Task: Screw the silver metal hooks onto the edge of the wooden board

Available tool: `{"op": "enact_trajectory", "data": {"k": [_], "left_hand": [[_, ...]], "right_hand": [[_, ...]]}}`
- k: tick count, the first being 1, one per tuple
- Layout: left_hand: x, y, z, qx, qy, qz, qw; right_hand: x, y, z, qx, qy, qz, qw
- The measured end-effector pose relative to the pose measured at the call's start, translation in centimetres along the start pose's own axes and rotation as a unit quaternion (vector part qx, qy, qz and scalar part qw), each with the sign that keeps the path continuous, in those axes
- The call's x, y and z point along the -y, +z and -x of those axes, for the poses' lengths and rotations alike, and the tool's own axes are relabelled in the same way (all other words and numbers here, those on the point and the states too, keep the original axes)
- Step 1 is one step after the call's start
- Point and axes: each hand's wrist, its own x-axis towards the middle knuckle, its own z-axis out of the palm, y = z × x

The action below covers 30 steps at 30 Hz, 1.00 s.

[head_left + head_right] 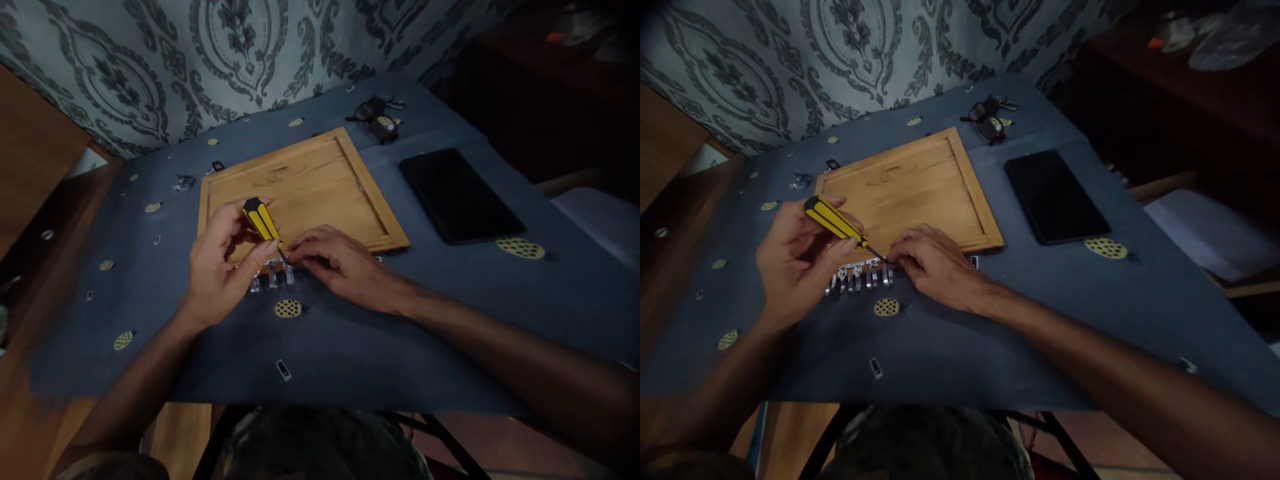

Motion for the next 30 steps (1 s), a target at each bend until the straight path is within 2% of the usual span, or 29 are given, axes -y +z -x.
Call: {"op": "enact_trajectory", "data": {"k": [10,23,27,30], "left_hand": [[0.17,-0.01,-0.01,-0.009,-0.009,-0.017,1.0],[-0.01,-0.01,0.07,0.015,0.006,0.011,1.0],[-0.2,0.06,0.0,0.001,-0.011,0.013,1.0],[-0.5,0.13,-0.15,-0.04,-0.002,0.02,0.999]], "right_hand": [[0.24,-0.06,-0.01,0.004,0.0,0.006,1.0],[0.12,0.03,-0.02,-0.004,-0.004,0.008,1.0],[0.11,0.04,-0.01,-0.008,-0.007,0.007,1.0],[0.11,-0.04,0.06,-0.012,-0.008,0.0,1.0]]}}
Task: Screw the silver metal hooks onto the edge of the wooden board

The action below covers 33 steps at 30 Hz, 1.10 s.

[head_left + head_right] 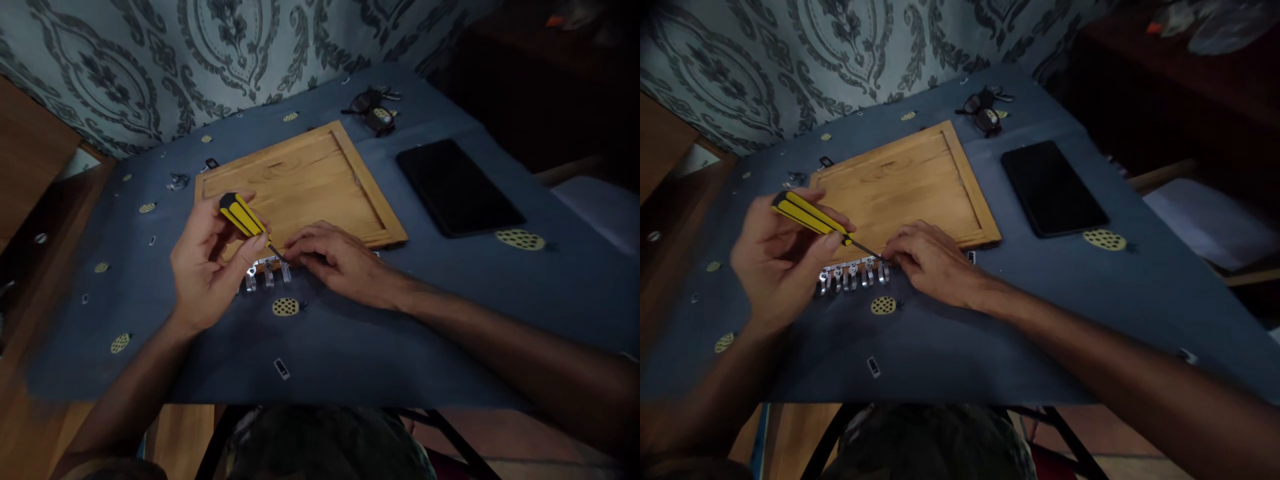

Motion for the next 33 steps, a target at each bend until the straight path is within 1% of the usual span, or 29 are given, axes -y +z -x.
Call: {"op": "enact_trajectory", "data": {"k": [3,6,9,13,15,19,22,26,30,33], "left_hand": [[-0.3,0.1,-0.2,-0.047,0.015,0.014,0.999],[-0.4,-0.1,-0.4,-0.066,0.01,0.003,0.998],[-0.1,-0.3,-0.6,-0.065,0.003,-0.009,0.998],[0.6,-0.7,-0.7,-0.053,0.027,-0.01,0.998],[0.9,-0.8,-0.8,-0.046,0.037,-0.006,0.998],[1.1,-0.9,-0.9,-0.043,0.034,0.018,0.998],[1.1,-0.9,-0.9,-0.05,0.032,0.016,0.998],[0.7,-0.8,-0.8,-0.052,0.007,-0.006,0.999],[0.3,-0.6,-1.1,-0.066,0.038,0.022,0.997],[0.3,-0.5,-1.3,-0.084,0.034,0.035,0.995]], "right_hand": [[0.1,-0.2,0.1,-0.001,0.007,-0.012,1.0],[0.2,-0.3,0.1,0.0,0.016,-0.018,1.0],[0.2,-0.3,0.1,0.001,0.017,-0.017,1.0],[0.0,-0.1,0.0,0.003,0.008,-0.014,1.0],[-0.1,-0.1,0.0,0.002,0.002,-0.009,1.0],[-0.4,-0.1,-0.1,0.004,-0.008,-0.001,1.0],[-0.4,-0.1,0.0,0.001,-0.01,-0.004,1.0],[-0.3,0.0,0.0,0.001,-0.006,-0.008,1.0],[-0.2,-0.1,0.0,0.001,-0.003,-0.014,1.0],[0.0,-0.1,0.0,0.0,0.002,-0.02,1.0]]}}
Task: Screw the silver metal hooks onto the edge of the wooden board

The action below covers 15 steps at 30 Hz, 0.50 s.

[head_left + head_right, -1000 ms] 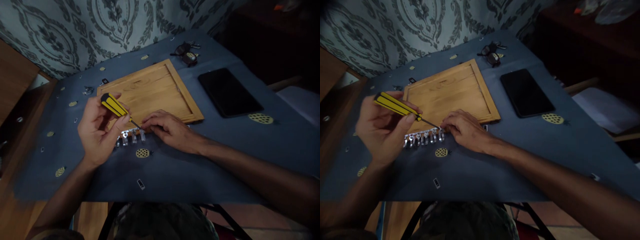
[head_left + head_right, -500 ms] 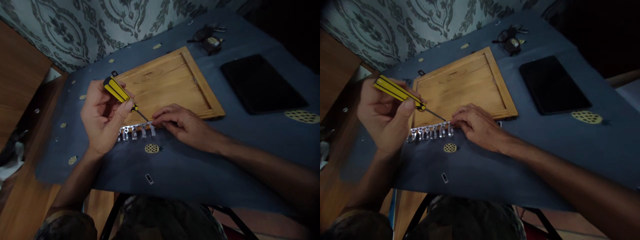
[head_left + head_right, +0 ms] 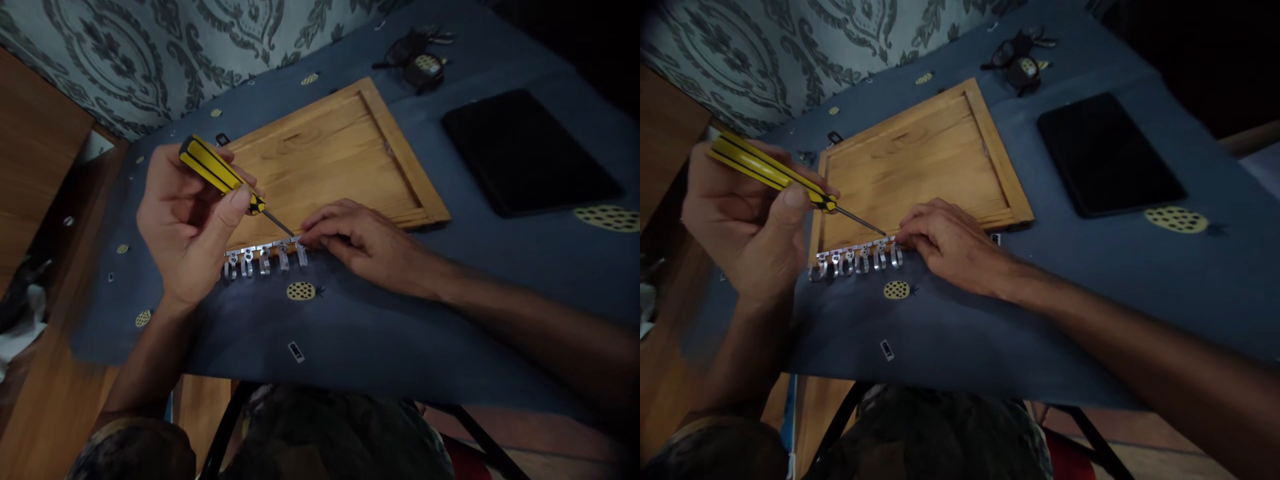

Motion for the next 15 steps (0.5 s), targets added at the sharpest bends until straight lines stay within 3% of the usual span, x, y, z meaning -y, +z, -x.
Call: {"op": "enact_trajectory", "data": {"k": [15], "left_hand": [[0.1,-0.1,0.68,0.041,-0.026,-0.035,0.998]], "right_hand": [[-0.14,-0.02,0.06,-0.002,-0.007,0.01,1.0]]}}
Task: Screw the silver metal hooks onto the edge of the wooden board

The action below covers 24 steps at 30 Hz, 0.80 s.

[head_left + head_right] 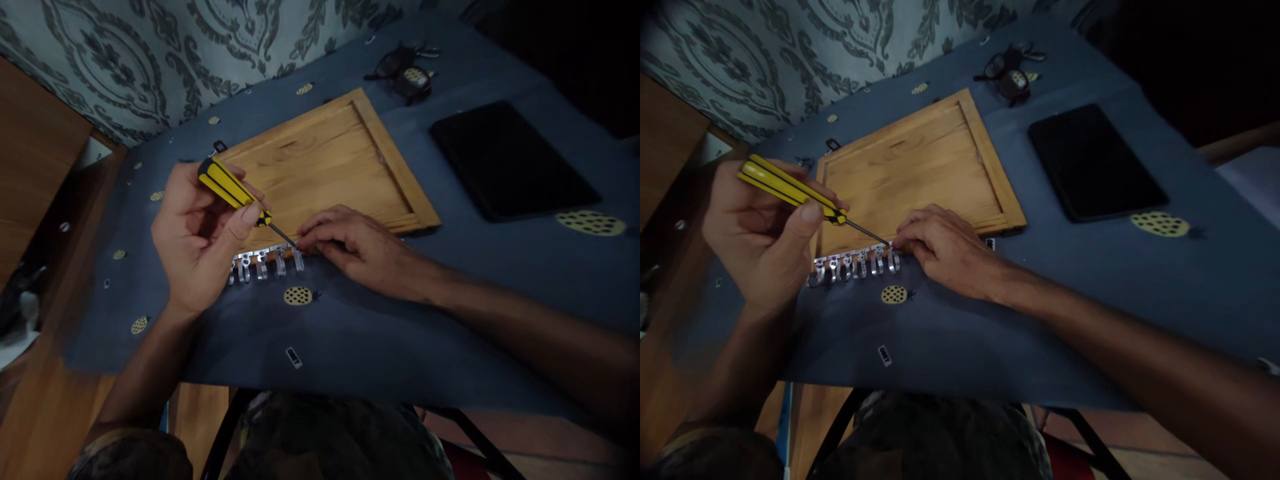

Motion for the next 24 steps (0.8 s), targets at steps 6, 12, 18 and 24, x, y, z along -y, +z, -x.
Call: {"op": "enact_trajectory", "data": {"k": [6,12,18,24], "left_hand": [[0.1,-0.08,0.19,0.013,-0.002,-0.014,1.0],[-0.04,0.1,0.21,0.011,-0.005,-0.011,1.0],[0.01,0.12,0.42,0.019,-0.009,-0.003,1.0],[0.18,0.18,0.63,0.024,-0.022,-0.007,0.999]], "right_hand": [[0.35,-0.03,-0.12,0.001,0.011,0.006,1.0],[0.29,0.01,0.0,0.001,0.008,0.014,1.0],[0.37,-0.1,-0.04,0.006,0.012,0.016,1.0],[0.52,-0.16,-0.1,0.007,0.011,0.021,1.0]]}}
